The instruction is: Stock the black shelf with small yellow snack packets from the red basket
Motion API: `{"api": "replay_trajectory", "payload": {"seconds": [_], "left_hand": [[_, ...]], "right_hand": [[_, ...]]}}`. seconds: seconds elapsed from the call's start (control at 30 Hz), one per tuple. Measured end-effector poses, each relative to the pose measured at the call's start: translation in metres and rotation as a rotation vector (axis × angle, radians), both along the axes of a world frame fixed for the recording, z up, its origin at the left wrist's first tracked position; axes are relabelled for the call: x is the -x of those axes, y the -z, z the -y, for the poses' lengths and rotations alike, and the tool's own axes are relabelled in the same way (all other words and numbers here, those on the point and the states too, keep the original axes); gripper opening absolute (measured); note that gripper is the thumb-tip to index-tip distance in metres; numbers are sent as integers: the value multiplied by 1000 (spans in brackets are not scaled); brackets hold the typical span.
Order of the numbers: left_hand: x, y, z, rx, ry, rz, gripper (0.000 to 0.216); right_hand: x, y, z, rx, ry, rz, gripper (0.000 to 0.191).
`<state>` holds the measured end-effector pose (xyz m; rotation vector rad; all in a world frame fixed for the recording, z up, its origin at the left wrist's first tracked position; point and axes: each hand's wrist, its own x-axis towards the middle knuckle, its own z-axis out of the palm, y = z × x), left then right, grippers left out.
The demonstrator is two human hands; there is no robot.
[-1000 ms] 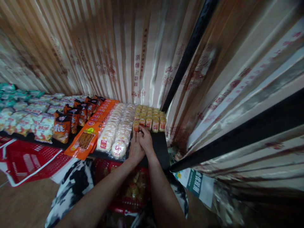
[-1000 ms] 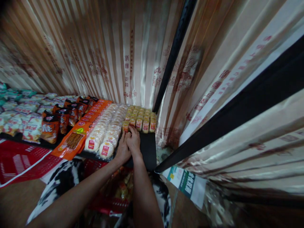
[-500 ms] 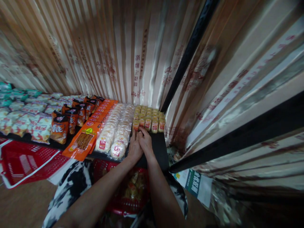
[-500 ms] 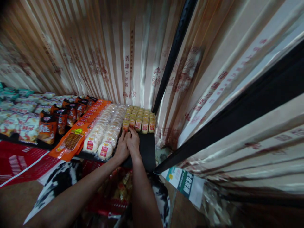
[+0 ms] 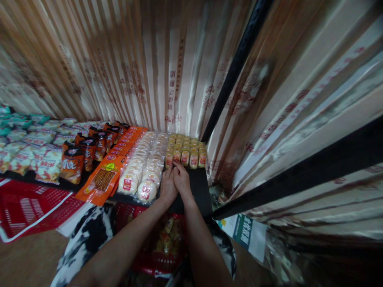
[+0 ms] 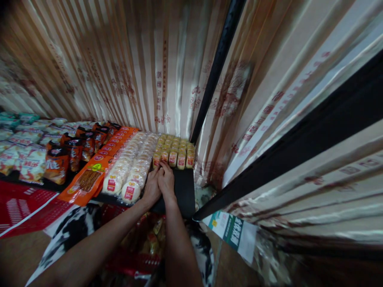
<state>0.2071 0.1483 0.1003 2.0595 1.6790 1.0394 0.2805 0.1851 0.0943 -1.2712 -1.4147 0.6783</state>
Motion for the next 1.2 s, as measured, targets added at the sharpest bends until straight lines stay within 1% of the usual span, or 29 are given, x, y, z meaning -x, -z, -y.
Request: {"api": "replay_trajectory", "payload": {"seconds": [0.13,0.23,0.4,0.57,0.77,0.97,1.2], "left_hand": [[-2,7,-6,-46,-11,-47,46],[-2,9,-7,-83,-9,-101,45],[-1,7,-6,-145,67,-162,45],[-1,7,-6,-132,41,-133,47],[-2,10,-7,-147,54,-161,47],[-5,13,-9,-132,67,-205,50],[-6,15,-8,-21,48,-200,53]], "right_hand": [[0,2,-1,6,4,-4,36],[-1,2,-2,6,20,-17,35],[-1,1,-2,-12,23,-9,35],[-1,0,-1,1,20,-31,35],[-1,-1,1,8,4,-71,34],[-4,1,0,25,14,-117,32],[-6,0,2,39,26,-124,31]]}}
